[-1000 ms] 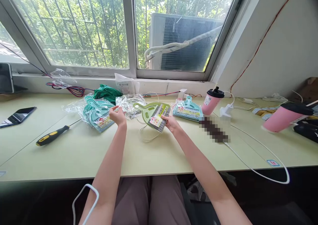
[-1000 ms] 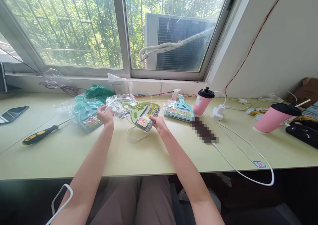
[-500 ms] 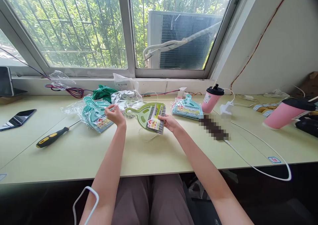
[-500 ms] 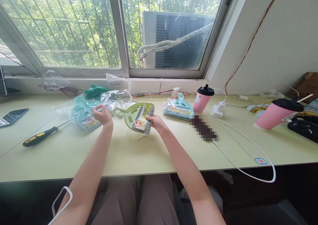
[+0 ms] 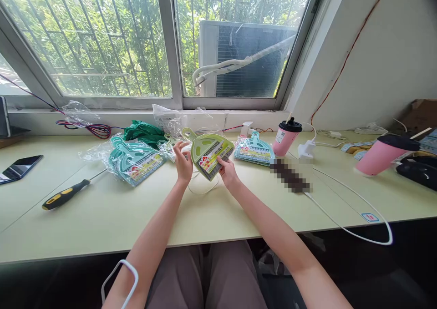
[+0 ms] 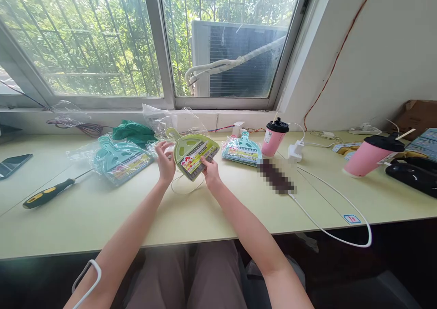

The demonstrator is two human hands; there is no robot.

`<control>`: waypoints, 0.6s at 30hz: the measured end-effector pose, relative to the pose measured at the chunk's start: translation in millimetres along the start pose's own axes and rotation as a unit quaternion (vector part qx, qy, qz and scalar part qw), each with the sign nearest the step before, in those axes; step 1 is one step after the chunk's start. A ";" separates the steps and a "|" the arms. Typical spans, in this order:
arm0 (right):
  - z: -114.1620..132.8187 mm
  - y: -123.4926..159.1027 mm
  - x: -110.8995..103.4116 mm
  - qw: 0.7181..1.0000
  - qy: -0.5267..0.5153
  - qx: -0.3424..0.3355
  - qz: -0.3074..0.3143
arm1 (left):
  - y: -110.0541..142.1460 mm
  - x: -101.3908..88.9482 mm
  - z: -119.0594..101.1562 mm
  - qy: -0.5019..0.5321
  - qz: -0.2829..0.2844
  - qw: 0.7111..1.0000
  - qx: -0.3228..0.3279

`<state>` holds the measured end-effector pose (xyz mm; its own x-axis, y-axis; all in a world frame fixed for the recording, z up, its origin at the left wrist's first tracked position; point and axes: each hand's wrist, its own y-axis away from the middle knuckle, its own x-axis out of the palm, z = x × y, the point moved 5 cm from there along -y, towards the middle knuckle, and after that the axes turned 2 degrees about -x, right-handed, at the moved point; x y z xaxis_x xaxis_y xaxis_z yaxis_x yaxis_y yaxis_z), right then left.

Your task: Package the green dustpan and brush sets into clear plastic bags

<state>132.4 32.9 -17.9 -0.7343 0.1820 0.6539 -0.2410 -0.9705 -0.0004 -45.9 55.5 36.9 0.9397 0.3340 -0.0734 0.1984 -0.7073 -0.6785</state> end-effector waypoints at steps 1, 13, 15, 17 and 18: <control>3.0 -1.9 -2.2 1.000 -0.005 -0.009 -0.012 | 4.2 4.9 -2.3 0.004 0.023 1.000 -0.002; 51.1 -20.4 -23.8 0.991 -0.016 -0.121 -0.057 | 39.8 63.5 4.5 0.127 0.258 0.950 -0.123; 53.9 -19.3 -18.0 0.995 -0.011 -0.096 -0.025 | 35.0 65.1 16.5 0.135 0.296 0.932 -0.163; 51.3 -16.2 -10.0 0.998 -0.008 -0.059 0.017 | 26.4 60.5 24.2 0.167 0.299 0.919 -0.198; 48.1 -13.9 -5.4 0.998 -0.004 -0.041 0.041 | 21.2 56.0 26.4 0.186 0.286 0.915 -0.217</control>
<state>170.2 37.8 15.0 -0.7488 0.1009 0.6550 -0.2310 -0.9661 -0.1153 3.7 75.6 -0.9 0.9383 -0.3455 -0.0166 -0.3387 -0.9078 -0.2472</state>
